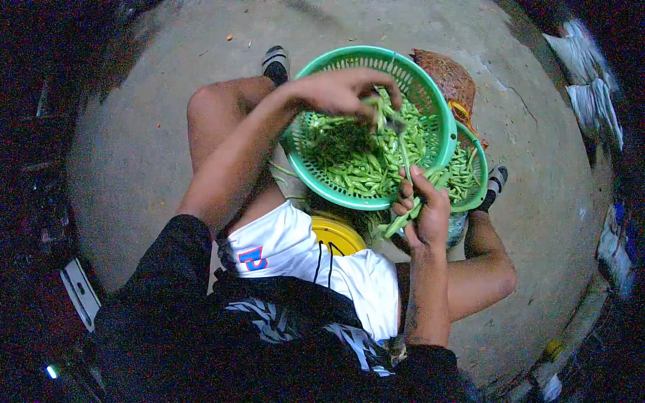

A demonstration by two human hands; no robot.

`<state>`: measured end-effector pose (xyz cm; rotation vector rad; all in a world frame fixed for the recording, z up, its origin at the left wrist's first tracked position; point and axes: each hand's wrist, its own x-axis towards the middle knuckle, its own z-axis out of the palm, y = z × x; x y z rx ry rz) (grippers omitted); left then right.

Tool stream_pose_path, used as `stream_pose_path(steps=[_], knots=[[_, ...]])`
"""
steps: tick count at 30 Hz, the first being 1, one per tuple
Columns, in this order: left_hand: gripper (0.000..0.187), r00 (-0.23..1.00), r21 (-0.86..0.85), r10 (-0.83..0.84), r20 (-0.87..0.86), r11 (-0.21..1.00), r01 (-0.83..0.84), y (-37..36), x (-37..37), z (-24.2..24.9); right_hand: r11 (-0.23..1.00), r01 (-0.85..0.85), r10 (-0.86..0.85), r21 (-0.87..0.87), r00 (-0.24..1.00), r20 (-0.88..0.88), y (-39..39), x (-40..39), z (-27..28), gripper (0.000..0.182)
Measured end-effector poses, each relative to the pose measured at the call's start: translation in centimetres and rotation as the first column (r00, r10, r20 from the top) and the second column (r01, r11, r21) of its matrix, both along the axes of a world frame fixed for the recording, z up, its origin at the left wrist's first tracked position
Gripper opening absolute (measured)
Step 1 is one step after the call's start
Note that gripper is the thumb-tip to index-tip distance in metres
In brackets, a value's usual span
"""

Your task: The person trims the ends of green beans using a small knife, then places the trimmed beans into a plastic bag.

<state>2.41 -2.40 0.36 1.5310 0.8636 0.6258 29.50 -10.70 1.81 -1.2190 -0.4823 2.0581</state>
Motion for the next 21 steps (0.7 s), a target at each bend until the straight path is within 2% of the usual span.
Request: stream_pose_path(steps=[1,2,4,5,6,8,10,11,12,14,16,17,18,20,21], knots=[[0.035,0.992,0.109,-0.077,-0.098,0.99,0.088,-0.1,0.9,0.1,1.0,0.004,-0.004,0.011,1.0,0.006,0.0,-0.1,0.1,0.022],[0.035,0.986,0.084,-0.114,-0.119,0.989,0.125,-0.1,1.3,0.2,1.0,0.006,-0.006,0.006,1.0,0.008,0.0,-0.1,0.1,0.022],[0.034,0.989,0.229,-0.141,-0.054,0.962,0.15,0.6,0.5,0.2,1.0,-0.001,0.0,-0.01,0.999,-0.04,0.0,0.3,-0.1,0.022],[0.034,0.998,0.164,-0.064,-0.006,0.984,0.064,0.6,-0.3,0.2,1.0,-0.01,0.01,0.005,0.999,-0.043,0.1,0.7,-0.4,0.021],[0.034,0.998,0.015,-0.023,0.059,1.0,0.023,1.0,-1.0,0.1,1.0,-0.009,0.009,0.008,0.999,-0.045,0.1,0.8,-0.4,0.021],[0.034,1.0,-0.026,-0.007,0.009,1.0,0.007,1.6,-2.1,-0.2,1.0,0.018,-0.018,0.004,1.0,-0.008,0.1,0.9,-0.4,0.02],[0.036,0.999,0.085,-0.018,0.046,0.996,0.014,0.4,-0.2,0.3,1.0,0.009,-0.009,0.015,1.0,-0.018,0.1,0.3,-0.1,0.02],[0.036,0.995,0.218,-0.032,-0.091,0.975,0.051,-0.3,0.7,0.6,1.0,-0.002,0.003,0.018,1.0,-0.02,0.1,0.1,0.0,0.02],[0.036,0.994,0.083,-0.108,0.011,0.991,0.107,-0.6,1.8,0.6,1.0,-0.002,0.002,0.015,1.0,-0.016,0.1,0.0,0.0,0.02],[0.035,0.98,0.006,-0.2,-0.008,0.98,0.2,-0.3,1.8,0.8,0.999,-0.007,0.007,0.031,1.0,-0.012,0.0,-0.2,-0.2,0.019],[0.035,0.987,0.221,-0.153,0.038,0.965,0.141,0.8,0.4,-0.3,1.0,-0.005,0.006,0.016,0.999,-0.053,-0.1,0.3,-0.5,0.019],[0.035,0.994,0.063,-0.088,0.068,0.994,0.084,1.1,-0.6,-0.4,1.0,-0.006,0.007,0.022,0.998,-0.063,0.0,0.6,-0.6,0.019],[0.034,0.994,0.026,-0.06,0.088,0.998,0.058,1.1,-1.0,-0.1,1.0,-0.004,0.006,0.029,0.997,-0.075,0.0,0.5,-0.5,0.019],[0.036,0.999,0.151,-0.051,0.014,0.987,0.049,0.8,-0.4,0.4,0.999,0.006,-0.004,0.037,0.998,-0.06,0.0,0.3,-0.2,0.021],[0.037,0.996,0.105,-0.09,0.011,0.991,0.088,0.2,0.6,0.7,0.999,-0.002,0.003,0.043,1.0,-0.025,0.0,-0.1,0.1,0.021]])
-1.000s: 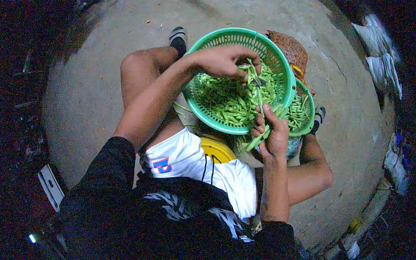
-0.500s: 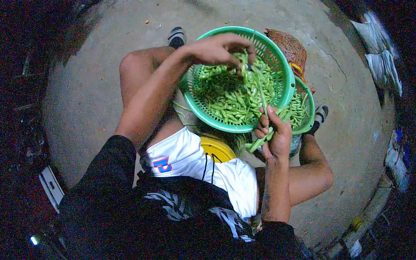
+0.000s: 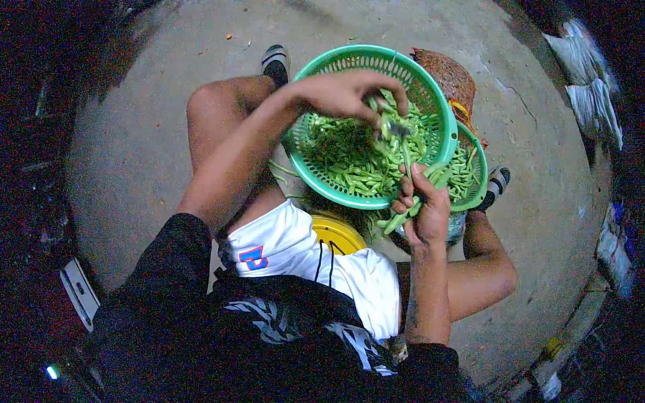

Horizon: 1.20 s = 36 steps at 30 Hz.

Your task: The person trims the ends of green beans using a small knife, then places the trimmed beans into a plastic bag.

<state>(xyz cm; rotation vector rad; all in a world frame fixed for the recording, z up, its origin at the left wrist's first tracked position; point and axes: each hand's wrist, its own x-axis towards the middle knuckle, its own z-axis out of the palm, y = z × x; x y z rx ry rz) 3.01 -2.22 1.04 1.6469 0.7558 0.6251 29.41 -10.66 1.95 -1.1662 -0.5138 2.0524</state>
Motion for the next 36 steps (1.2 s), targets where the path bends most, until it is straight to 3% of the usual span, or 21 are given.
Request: stream_pose_path(steps=[1,2,3,5,6,7,9,11,12,15,16,17,19,23,24,27,29,31,33,35,36], knots=[[0.039,0.999,-0.048,-0.038,-0.003,0.998,0.037,-0.9,1.1,0.4,1.0,-0.008,0.008,0.005,0.999,0.037,-0.1,-0.3,0.2,0.022],[0.039,0.993,0.026,-0.082,-0.086,0.996,0.085,-1.3,1.7,0.9,0.999,-0.026,0.023,0.036,0.997,0.079,-0.3,-0.7,0.4,0.023],[0.039,0.993,0.02,-0.082,-0.081,0.996,0.084,-1.1,1.6,0.6,0.999,-0.027,0.024,0.03,0.996,0.084,-0.3,-0.6,0.3,0.023],[0.035,0.991,0.169,-0.127,-0.034,0.977,0.131,0.2,0.7,-0.3,0.997,-0.051,0.05,0.06,0.999,0.01,-0.3,-0.2,0.1,0.023],[0.033,0.983,0.0,-0.076,0.166,0.997,0.077,0.1,0.1,-0.1,0.995,-0.069,0.07,0.078,0.998,-0.004,-0.2,0.0,0.0,0.023],[0.032,0.995,-0.116,-0.003,0.098,0.993,0.015,0.2,-0.8,0.3,0.994,-0.07,0.071,0.082,0.997,-0.006,-0.2,0.0,-0.1,0.023],[0.032,0.998,-0.165,0.021,0.053,0.986,-0.012,0.0,-1.2,0.8,0.998,-0.032,0.034,0.046,0.998,-0.049,0.0,-0.2,0.1,0.022],[0.034,0.991,-0.1,-0.031,0.132,0.994,0.044,-0.8,0.3,0.8,0.998,-0.036,0.036,0.055,0.999,0.004,-0.1,-0.7,0.6,0.025],[0.036,0.996,0.017,-0.088,0.008,0.996,0.088,-0.8,0.8,0.6,0.997,-0.049,0.046,0.056,0.997,0.067,-0.1,-0.9,0.9,0.027],[0.041,0.996,0.057,-0.081,0.034,0.995,0.079,-0.6,1.3,-0.5,0.998,-0.041,0.04,0.038,0.999,0.024,-0.2,-0.9,0.6,0.027],[0.041,0.988,0.022,-0.05,0.146,0.999,0.048,-0.6,1.3,-0.8,0.999,-0.037,0.036,0.018,0.998,0.056,-0.2,-0.8,0.9,0.024],[0.041,0.988,0.023,-0.048,0.147,0.999,0.045,-0.5,1.1,-1.1,0.999,-0.04,0.039,0.018,0.998,0.057,-0.2,-0.8,0.9,0.024],[0.034,0.997,-0.04,-0.079,0.007,0.996,0.079,-0.4,0.8,-0.4,0.998,-0.05,0.046,0.047,0.997,0.068,-0.1,-0.7,0.7,0.021],[0.034,0.996,0.003,-0.091,0.006,0.996,0.091,-0.6,1.0,0.3,0.996,-0.059,0.056,0.068,0.997,0.049,-0.2,-0.5,0.1,0.018],[0.033,0.996,0.085,-0.08,0.046,0.993,0.076,-0.5,0.5,0.4,0.998,-0.038,0.038,0.057,0.999,0.015,-0.1,-0.2,-0.1,0.018],[0.034,0.998,-0.117,0.02,0.064,0.993,-0.012,0.6,-1.8,-0.3,0.998,-0.018,0.018,0.052,1.0,-0.002,-0.1,-0.1,-0.1,0.016],[0.036,0.998,-0.127,0.01,0.067,0.992,-0.001,0.6,-1.5,-0.3,0.998,-0.009,0.009,0.059,1.0,0.012,0.0,-0.3,0.1,0.015],[0.038,0.997,0.002,-0.081,0.002,0.997,0.081,-0.6,0.5,0.1,0.999,-0.002,-0.001,0.052,0.999,0.049,-0.1,-0.9,0.3,0.015],[0.037,0.993,-0.034,-0.097,0.064,0.994,0.099,-1.1,1.6,0.1,0.998,0.011,-0.013,0.064,1.0,0.025,-0.2,-1.0,0.3,0.015],[0.033,0.983,0.037,-0.175,0.05,0.984,0.173,-0.4,1.1,-0.2,0.997,0.016,-0.016,0.075,1.0,0.006,-0.3,-0.9,0.4,0.016],[0.031,0.993,-0.066,-0.12,0.019,0.991,0.121,-0.2,0.3,0.1,0.997,-0.009,0.006,0.079,0.999,0.041,-0.2,-0.9,0.5,0.016]])
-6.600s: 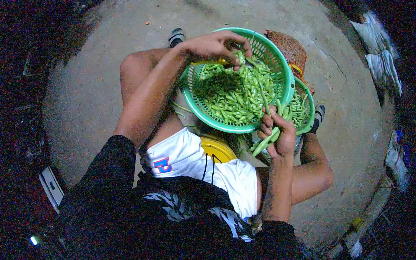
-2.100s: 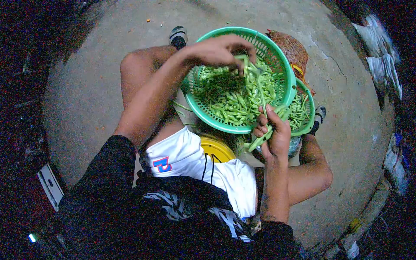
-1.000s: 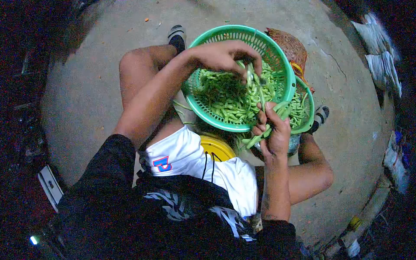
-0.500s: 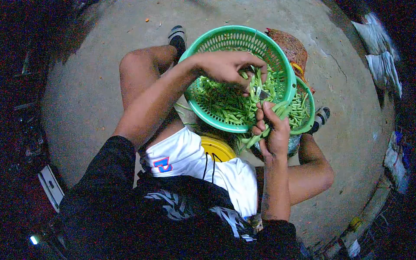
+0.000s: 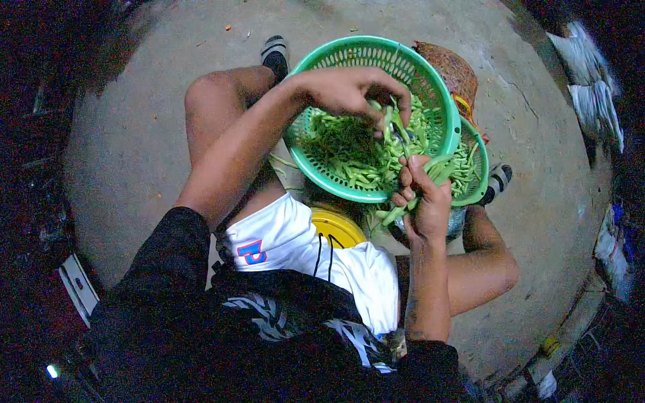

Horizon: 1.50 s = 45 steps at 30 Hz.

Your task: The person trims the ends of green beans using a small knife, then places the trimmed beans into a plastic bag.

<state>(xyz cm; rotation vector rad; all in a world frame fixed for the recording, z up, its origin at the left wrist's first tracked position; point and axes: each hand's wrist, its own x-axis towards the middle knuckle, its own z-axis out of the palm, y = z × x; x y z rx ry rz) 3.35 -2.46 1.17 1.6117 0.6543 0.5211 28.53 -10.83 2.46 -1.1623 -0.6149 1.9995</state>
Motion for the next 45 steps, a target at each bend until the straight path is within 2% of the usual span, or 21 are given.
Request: stream_pose_path(steps=[3,9,11,13,14,15,17,20,21,23,25,26,29,30,31,33,37,38,41,43,45], knots=[[0.032,1.0,-0.014,-0.002,0.003,1.0,0.002,0.3,-0.5,0.2,1.0,-0.011,0.011,0.007,0.999,0.03,0.0,0.0,0.1,0.017],[0.034,0.995,0.158,0.058,0.086,0.985,-0.071,0.6,-0.8,-0.7,1.0,0.005,-0.005,-0.009,1.0,0.027,-0.1,0.1,-0.2,0.016],[0.035,0.989,-0.12,0.131,0.071,0.985,-0.122,1.0,-2.0,-1.0,1.0,0.005,-0.005,0.004,1.0,0.007,0.2,0.3,-0.4,0.016],[0.037,0.993,-0.063,0.111,0.038,0.992,-0.109,0.5,-1.1,-0.2,1.0,-0.017,0.017,0.007,1.0,-0.006,0.2,0.3,-0.5,0.015],[0.039,0.998,-0.1,0.045,0.037,0.994,-0.041,0.0,-0.3,-0.1,1.0,-0.011,0.011,0.009,1.0,-0.007,0.1,0.3,-0.7,0.015],[0.04,1.0,-0.035,-0.018,-0.017,0.999,0.017,-0.7,0.8,0.0,0.999,0.027,-0.027,0.022,0.999,-0.02,-0.1,0.0,-0.7,0.015],[0.04,0.996,-0.07,-0.069,0.049,0.995,0.073,-0.9,1.7,0.1,0.998,0.059,-0.059,0.025,0.998,-0.024,-0.2,0.0,-0.6,0.015],[0.037,0.995,0.093,0.044,0.085,0.994,-0.052,0.5,-0.2,-1.0,1.0,-0.015,0.016,0.025,0.999,-0.037,0.2,0.4,-0.6,0.015],[0.036,0.988,-0.049,0.075,0.136,0.996,-0.069,0.7,-0.8,-0.5,1.0,-0.015,0.016,0.028,0.999,-0.04,0.1,0.5,-0.7,0.015],[0.036,0.996,-0.02,0.084,0.043,0.996,-0.084,0.5,-1.0,0.3,0.998,-0.06,0.059,0.037,0.998,0.021,0.2,0.5,-0.7,0.015],[0.036,0.998,-0.005,0.022,0.051,1.0,-0.022,-0.6,0.7,-0.2,0.999,-0.007,0.007,0.038,1.0,-0.011,-0.1,0.1,-0.8,0.016],[0.038,0.985,-0.149,-0.064,0.162,0.985,0.088,-1.0,1.6,-0.5,0.999,0.04,-0.039,0.033,0.999,-0.037,-0.2,0.0,-0.8,0.018],[0.039,0.979,-0.078,-0.125,0.162,0.987,0.139,-0.5,1.4,-0.4,0.999,0.032,-0.033,-0.005,0.997,-0.074,-0.1,0.1,-0.6,0.018],[0.038,0.988,0.049,-0.112,0.105,0.993,0.108,0.2,0.8,-0.4,1.0,0.001,-0.001,0.002,0.996,-0.09,0.1,0.1,-0.6,0.018],[0.037,0.989,-0.012,-0.034,0.143,0.999,0.037,0.4,0.2,-0.4,1.0,-0.001,0.001,0.006,0.996,-0.093,0.2,0.1,-0.6,0.018],[0.035,0.982,-0.036,0.039,0.186,0.999,-0.033,0.7,-0.9,-0.1,0.997,-0.078,0.078,-0.007,0.996,-0.03,0.3,0.0,-0.2,0.02],[0.035,0.99,-0.002,0.093,0.103,0.996,-0.093,0.5,-0.8,-0.3,0.994,-0.101,0.101,0.03,0.995,0.017,0.6,-0.8,0.5,0.031],[0.035,0.99,-0.005,0.096,0.106,0.995,-0.096,0.4,-0.6,-0.6,0.985,-0.168,0.167,0.037,0.985,0.042,0.6,-0.8,0.6,0.034],[0.036,0.993,0.003,0.055,0.103,0.998,-0.055,0.3,0.3,-0.3,0.953,-0.294,0.283,0.07,0.95,0.13,0.4,-0.8,0.1,0.034],[0.035,0.99,-0.049,-0.114,0.08,0.992,0.118,0.0,1.2,0.0,0.9,-0.432,0.403,0.058,0.876,0.266,0.1,-1.4,0.1,0.029],[0.035,0.991,-0.073,-0.131,0.031,0.988,0.133,0.0,1.3,0.1,0.903,-0.423,0.38,0.072,0.866,0.324,-0.4,-1.7,0.5,0.026]])
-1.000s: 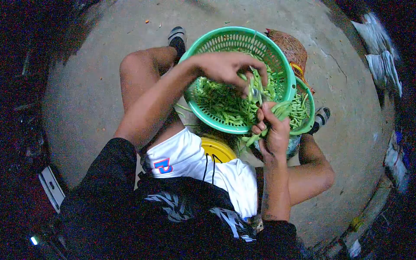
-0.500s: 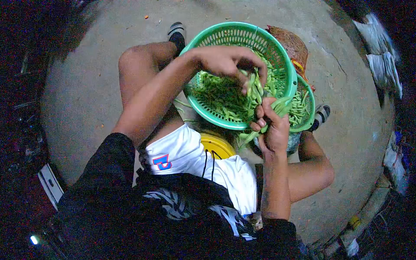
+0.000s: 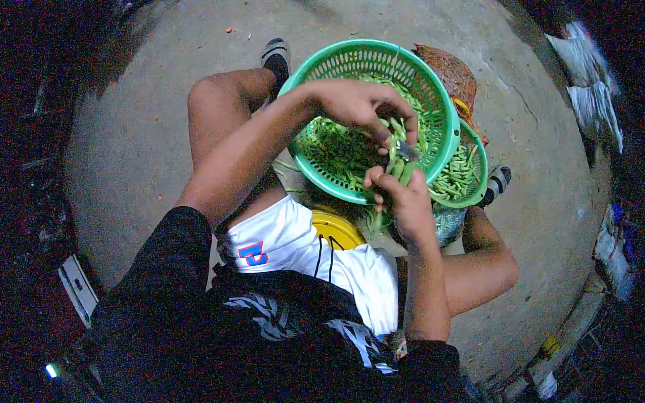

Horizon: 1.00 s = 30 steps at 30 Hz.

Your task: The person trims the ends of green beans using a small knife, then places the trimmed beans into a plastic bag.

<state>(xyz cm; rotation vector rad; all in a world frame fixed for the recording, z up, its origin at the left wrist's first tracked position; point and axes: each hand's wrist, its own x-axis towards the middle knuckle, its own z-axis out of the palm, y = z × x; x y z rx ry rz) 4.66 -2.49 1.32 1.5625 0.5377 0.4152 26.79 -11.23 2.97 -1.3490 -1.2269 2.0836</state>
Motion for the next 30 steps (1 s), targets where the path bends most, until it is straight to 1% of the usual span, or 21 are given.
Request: stream_pose_path(steps=[2,3,4,6,7,8,10,11,12,14,15,17,18,19,20,22,23,24,26,27,30], knots=[[0.034,0.997,-0.03,0.033,0.067,0.999,-0.032,0.4,-0.4,-0.2,0.997,0.072,-0.075,-0.032,0.994,-0.08,-0.2,-0.2,0.1,0.029],[0.035,0.993,-0.021,0.074,0.095,0.997,-0.072,0.5,-0.8,-0.2,0.991,0.125,-0.128,-0.043,0.989,-0.079,-0.2,0.0,0.0,0.032],[0.035,0.993,-0.021,0.074,0.093,0.997,-0.073,0.5,-1.2,-0.3,0.991,0.124,-0.127,-0.043,0.989,-0.081,0.0,0.2,-0.1,0.032],[0.035,0.982,0.035,0.152,0.11,0.987,-0.157,0.6,-1.9,-0.2,0.981,0.174,-0.188,-0.084,0.961,-0.204,0.5,0.6,-0.3,0.032],[0.035,0.985,0.064,0.149,0.086,0.986,-0.155,0.9,-2.2,-0.1,0.981,0.173,-0.187,-0.084,0.961,-0.205,0.7,1.0,-0.5,0.032],[0.035,0.985,0.065,0.151,0.084,0.986,-0.156,0.8,-2.5,0.0,0.97,0.207,-0.232,-0.126,0.943,-0.238,0.9,1.5,-0.9,0.029],[0.034,0.967,0.003,0.224,0.123,0.974,-0.226,0.5,-3.2,0.6,0.939,0.269,-0.325,-0.213,0.897,-0.298,1.2,1.7,-1.0,0.027],[0.032,0.965,-0.096,0.228,0.128,0.971,-0.217,0.3,-3.6,0.9,0.939,0.293,-0.33,-0.178,0.916,-0.23,1.1,1.9,-1.0,0.032],[0.032,0.966,-0.096,0.226,0.128,0.972,-0.215,0.3,-3.7,0.8,0.939,0.295,-0.331,-0.178,0.915,-0.23,1.1,1.9,-0.9,0.032],[0.033,0.969,-0.05,0.231,0.085,0.972,-0.227,0.4,-3.5,0.7,0.939,0.337,-0.343,-0.065,0.93,-0.13,1.1,2.1,-0.8,0.029],[0.033,0.97,-0.05,0.23,0.085,0.973,-0.226,0.4,-3.4,0.4,0.939,0.338,-0.344,-0.065,0.93,-0.13,1.1,2.1,-0.9,0.029],[0.036,0.972,0.018,0.235,0.028,0.972,-0.235,0.2,-2.6,-0.5,0.936,0.345,-0.343,0.072,0.938,-0.043,1.1,2.3,-1.1,0.025],[0.037,0.971,0.053,0.238,0.002,0.97,-0.238,0.2,-2.2,-0.5,0.936,0.346,-0.344,0.072,0.938,-0.043,1.0,2.2,-1.2,0.025],[0.04,0.977,0.183,0.2,-0.079,0.966,-0.183,0.3,-2.0,-0.5,0.92,0.331,-0.352,0.21,0.934,0.069,0.9,2.2,-1.3,0.023],[0.04,0.977,0.182,0.2,-0.078,0.966,-0.183,0.4,-1.6,-0.5,0.893,0.295,-0.37,0.341,0.912,0.179,0.8,2.2,-1.4,0.022],[0.038,0.978,0.221,0.124,-0.17,0.972,-0.084,0.5,-1.2,-0.7,0.885,0.3,-0.377,0.355,0.91,0.173,0.6,2.3,-1.4,0.022],[0.032,0.984,0.231,0.138,-0.108,0.967,-0.111,0.5,-1.5,-0.8,0.877,0.305,-0.385,0.371,0.908,0.164,0.5,2.4,-1.3,0.022],[0.032,0.984,0.23,0.141,-0.108,0.967,-0.113,0.6,-2.0,-1.1,0.878,0.302,-0.383,0.37,0.909,0.165,0.6,2.5,-1.4,0.022],[0.03,0.972,0.098,0.208,-0.107,0.975,-0.198,1.2,-3.3,-1.3,0.871,0.298,-0.374,0.391,0.917,0.136,0.7,2.5,-1.7,0.02],[0.033,0.964,0.044,0.238,-0.116,0.971,-0.234,1.5,-3.8,-1.0,0.87,0.3,-0.375,0.392,0.918,0.131,0.8,2.6,-1.7,0.02],[0.037,0.948,-0.007,0.285,-0.141,0.957,-0.289,1.5,-4.4,-0.7,0.861,0.311,-0.4,0.402,0.903,0.159,0.8,2.7,-1.7,0.019]])
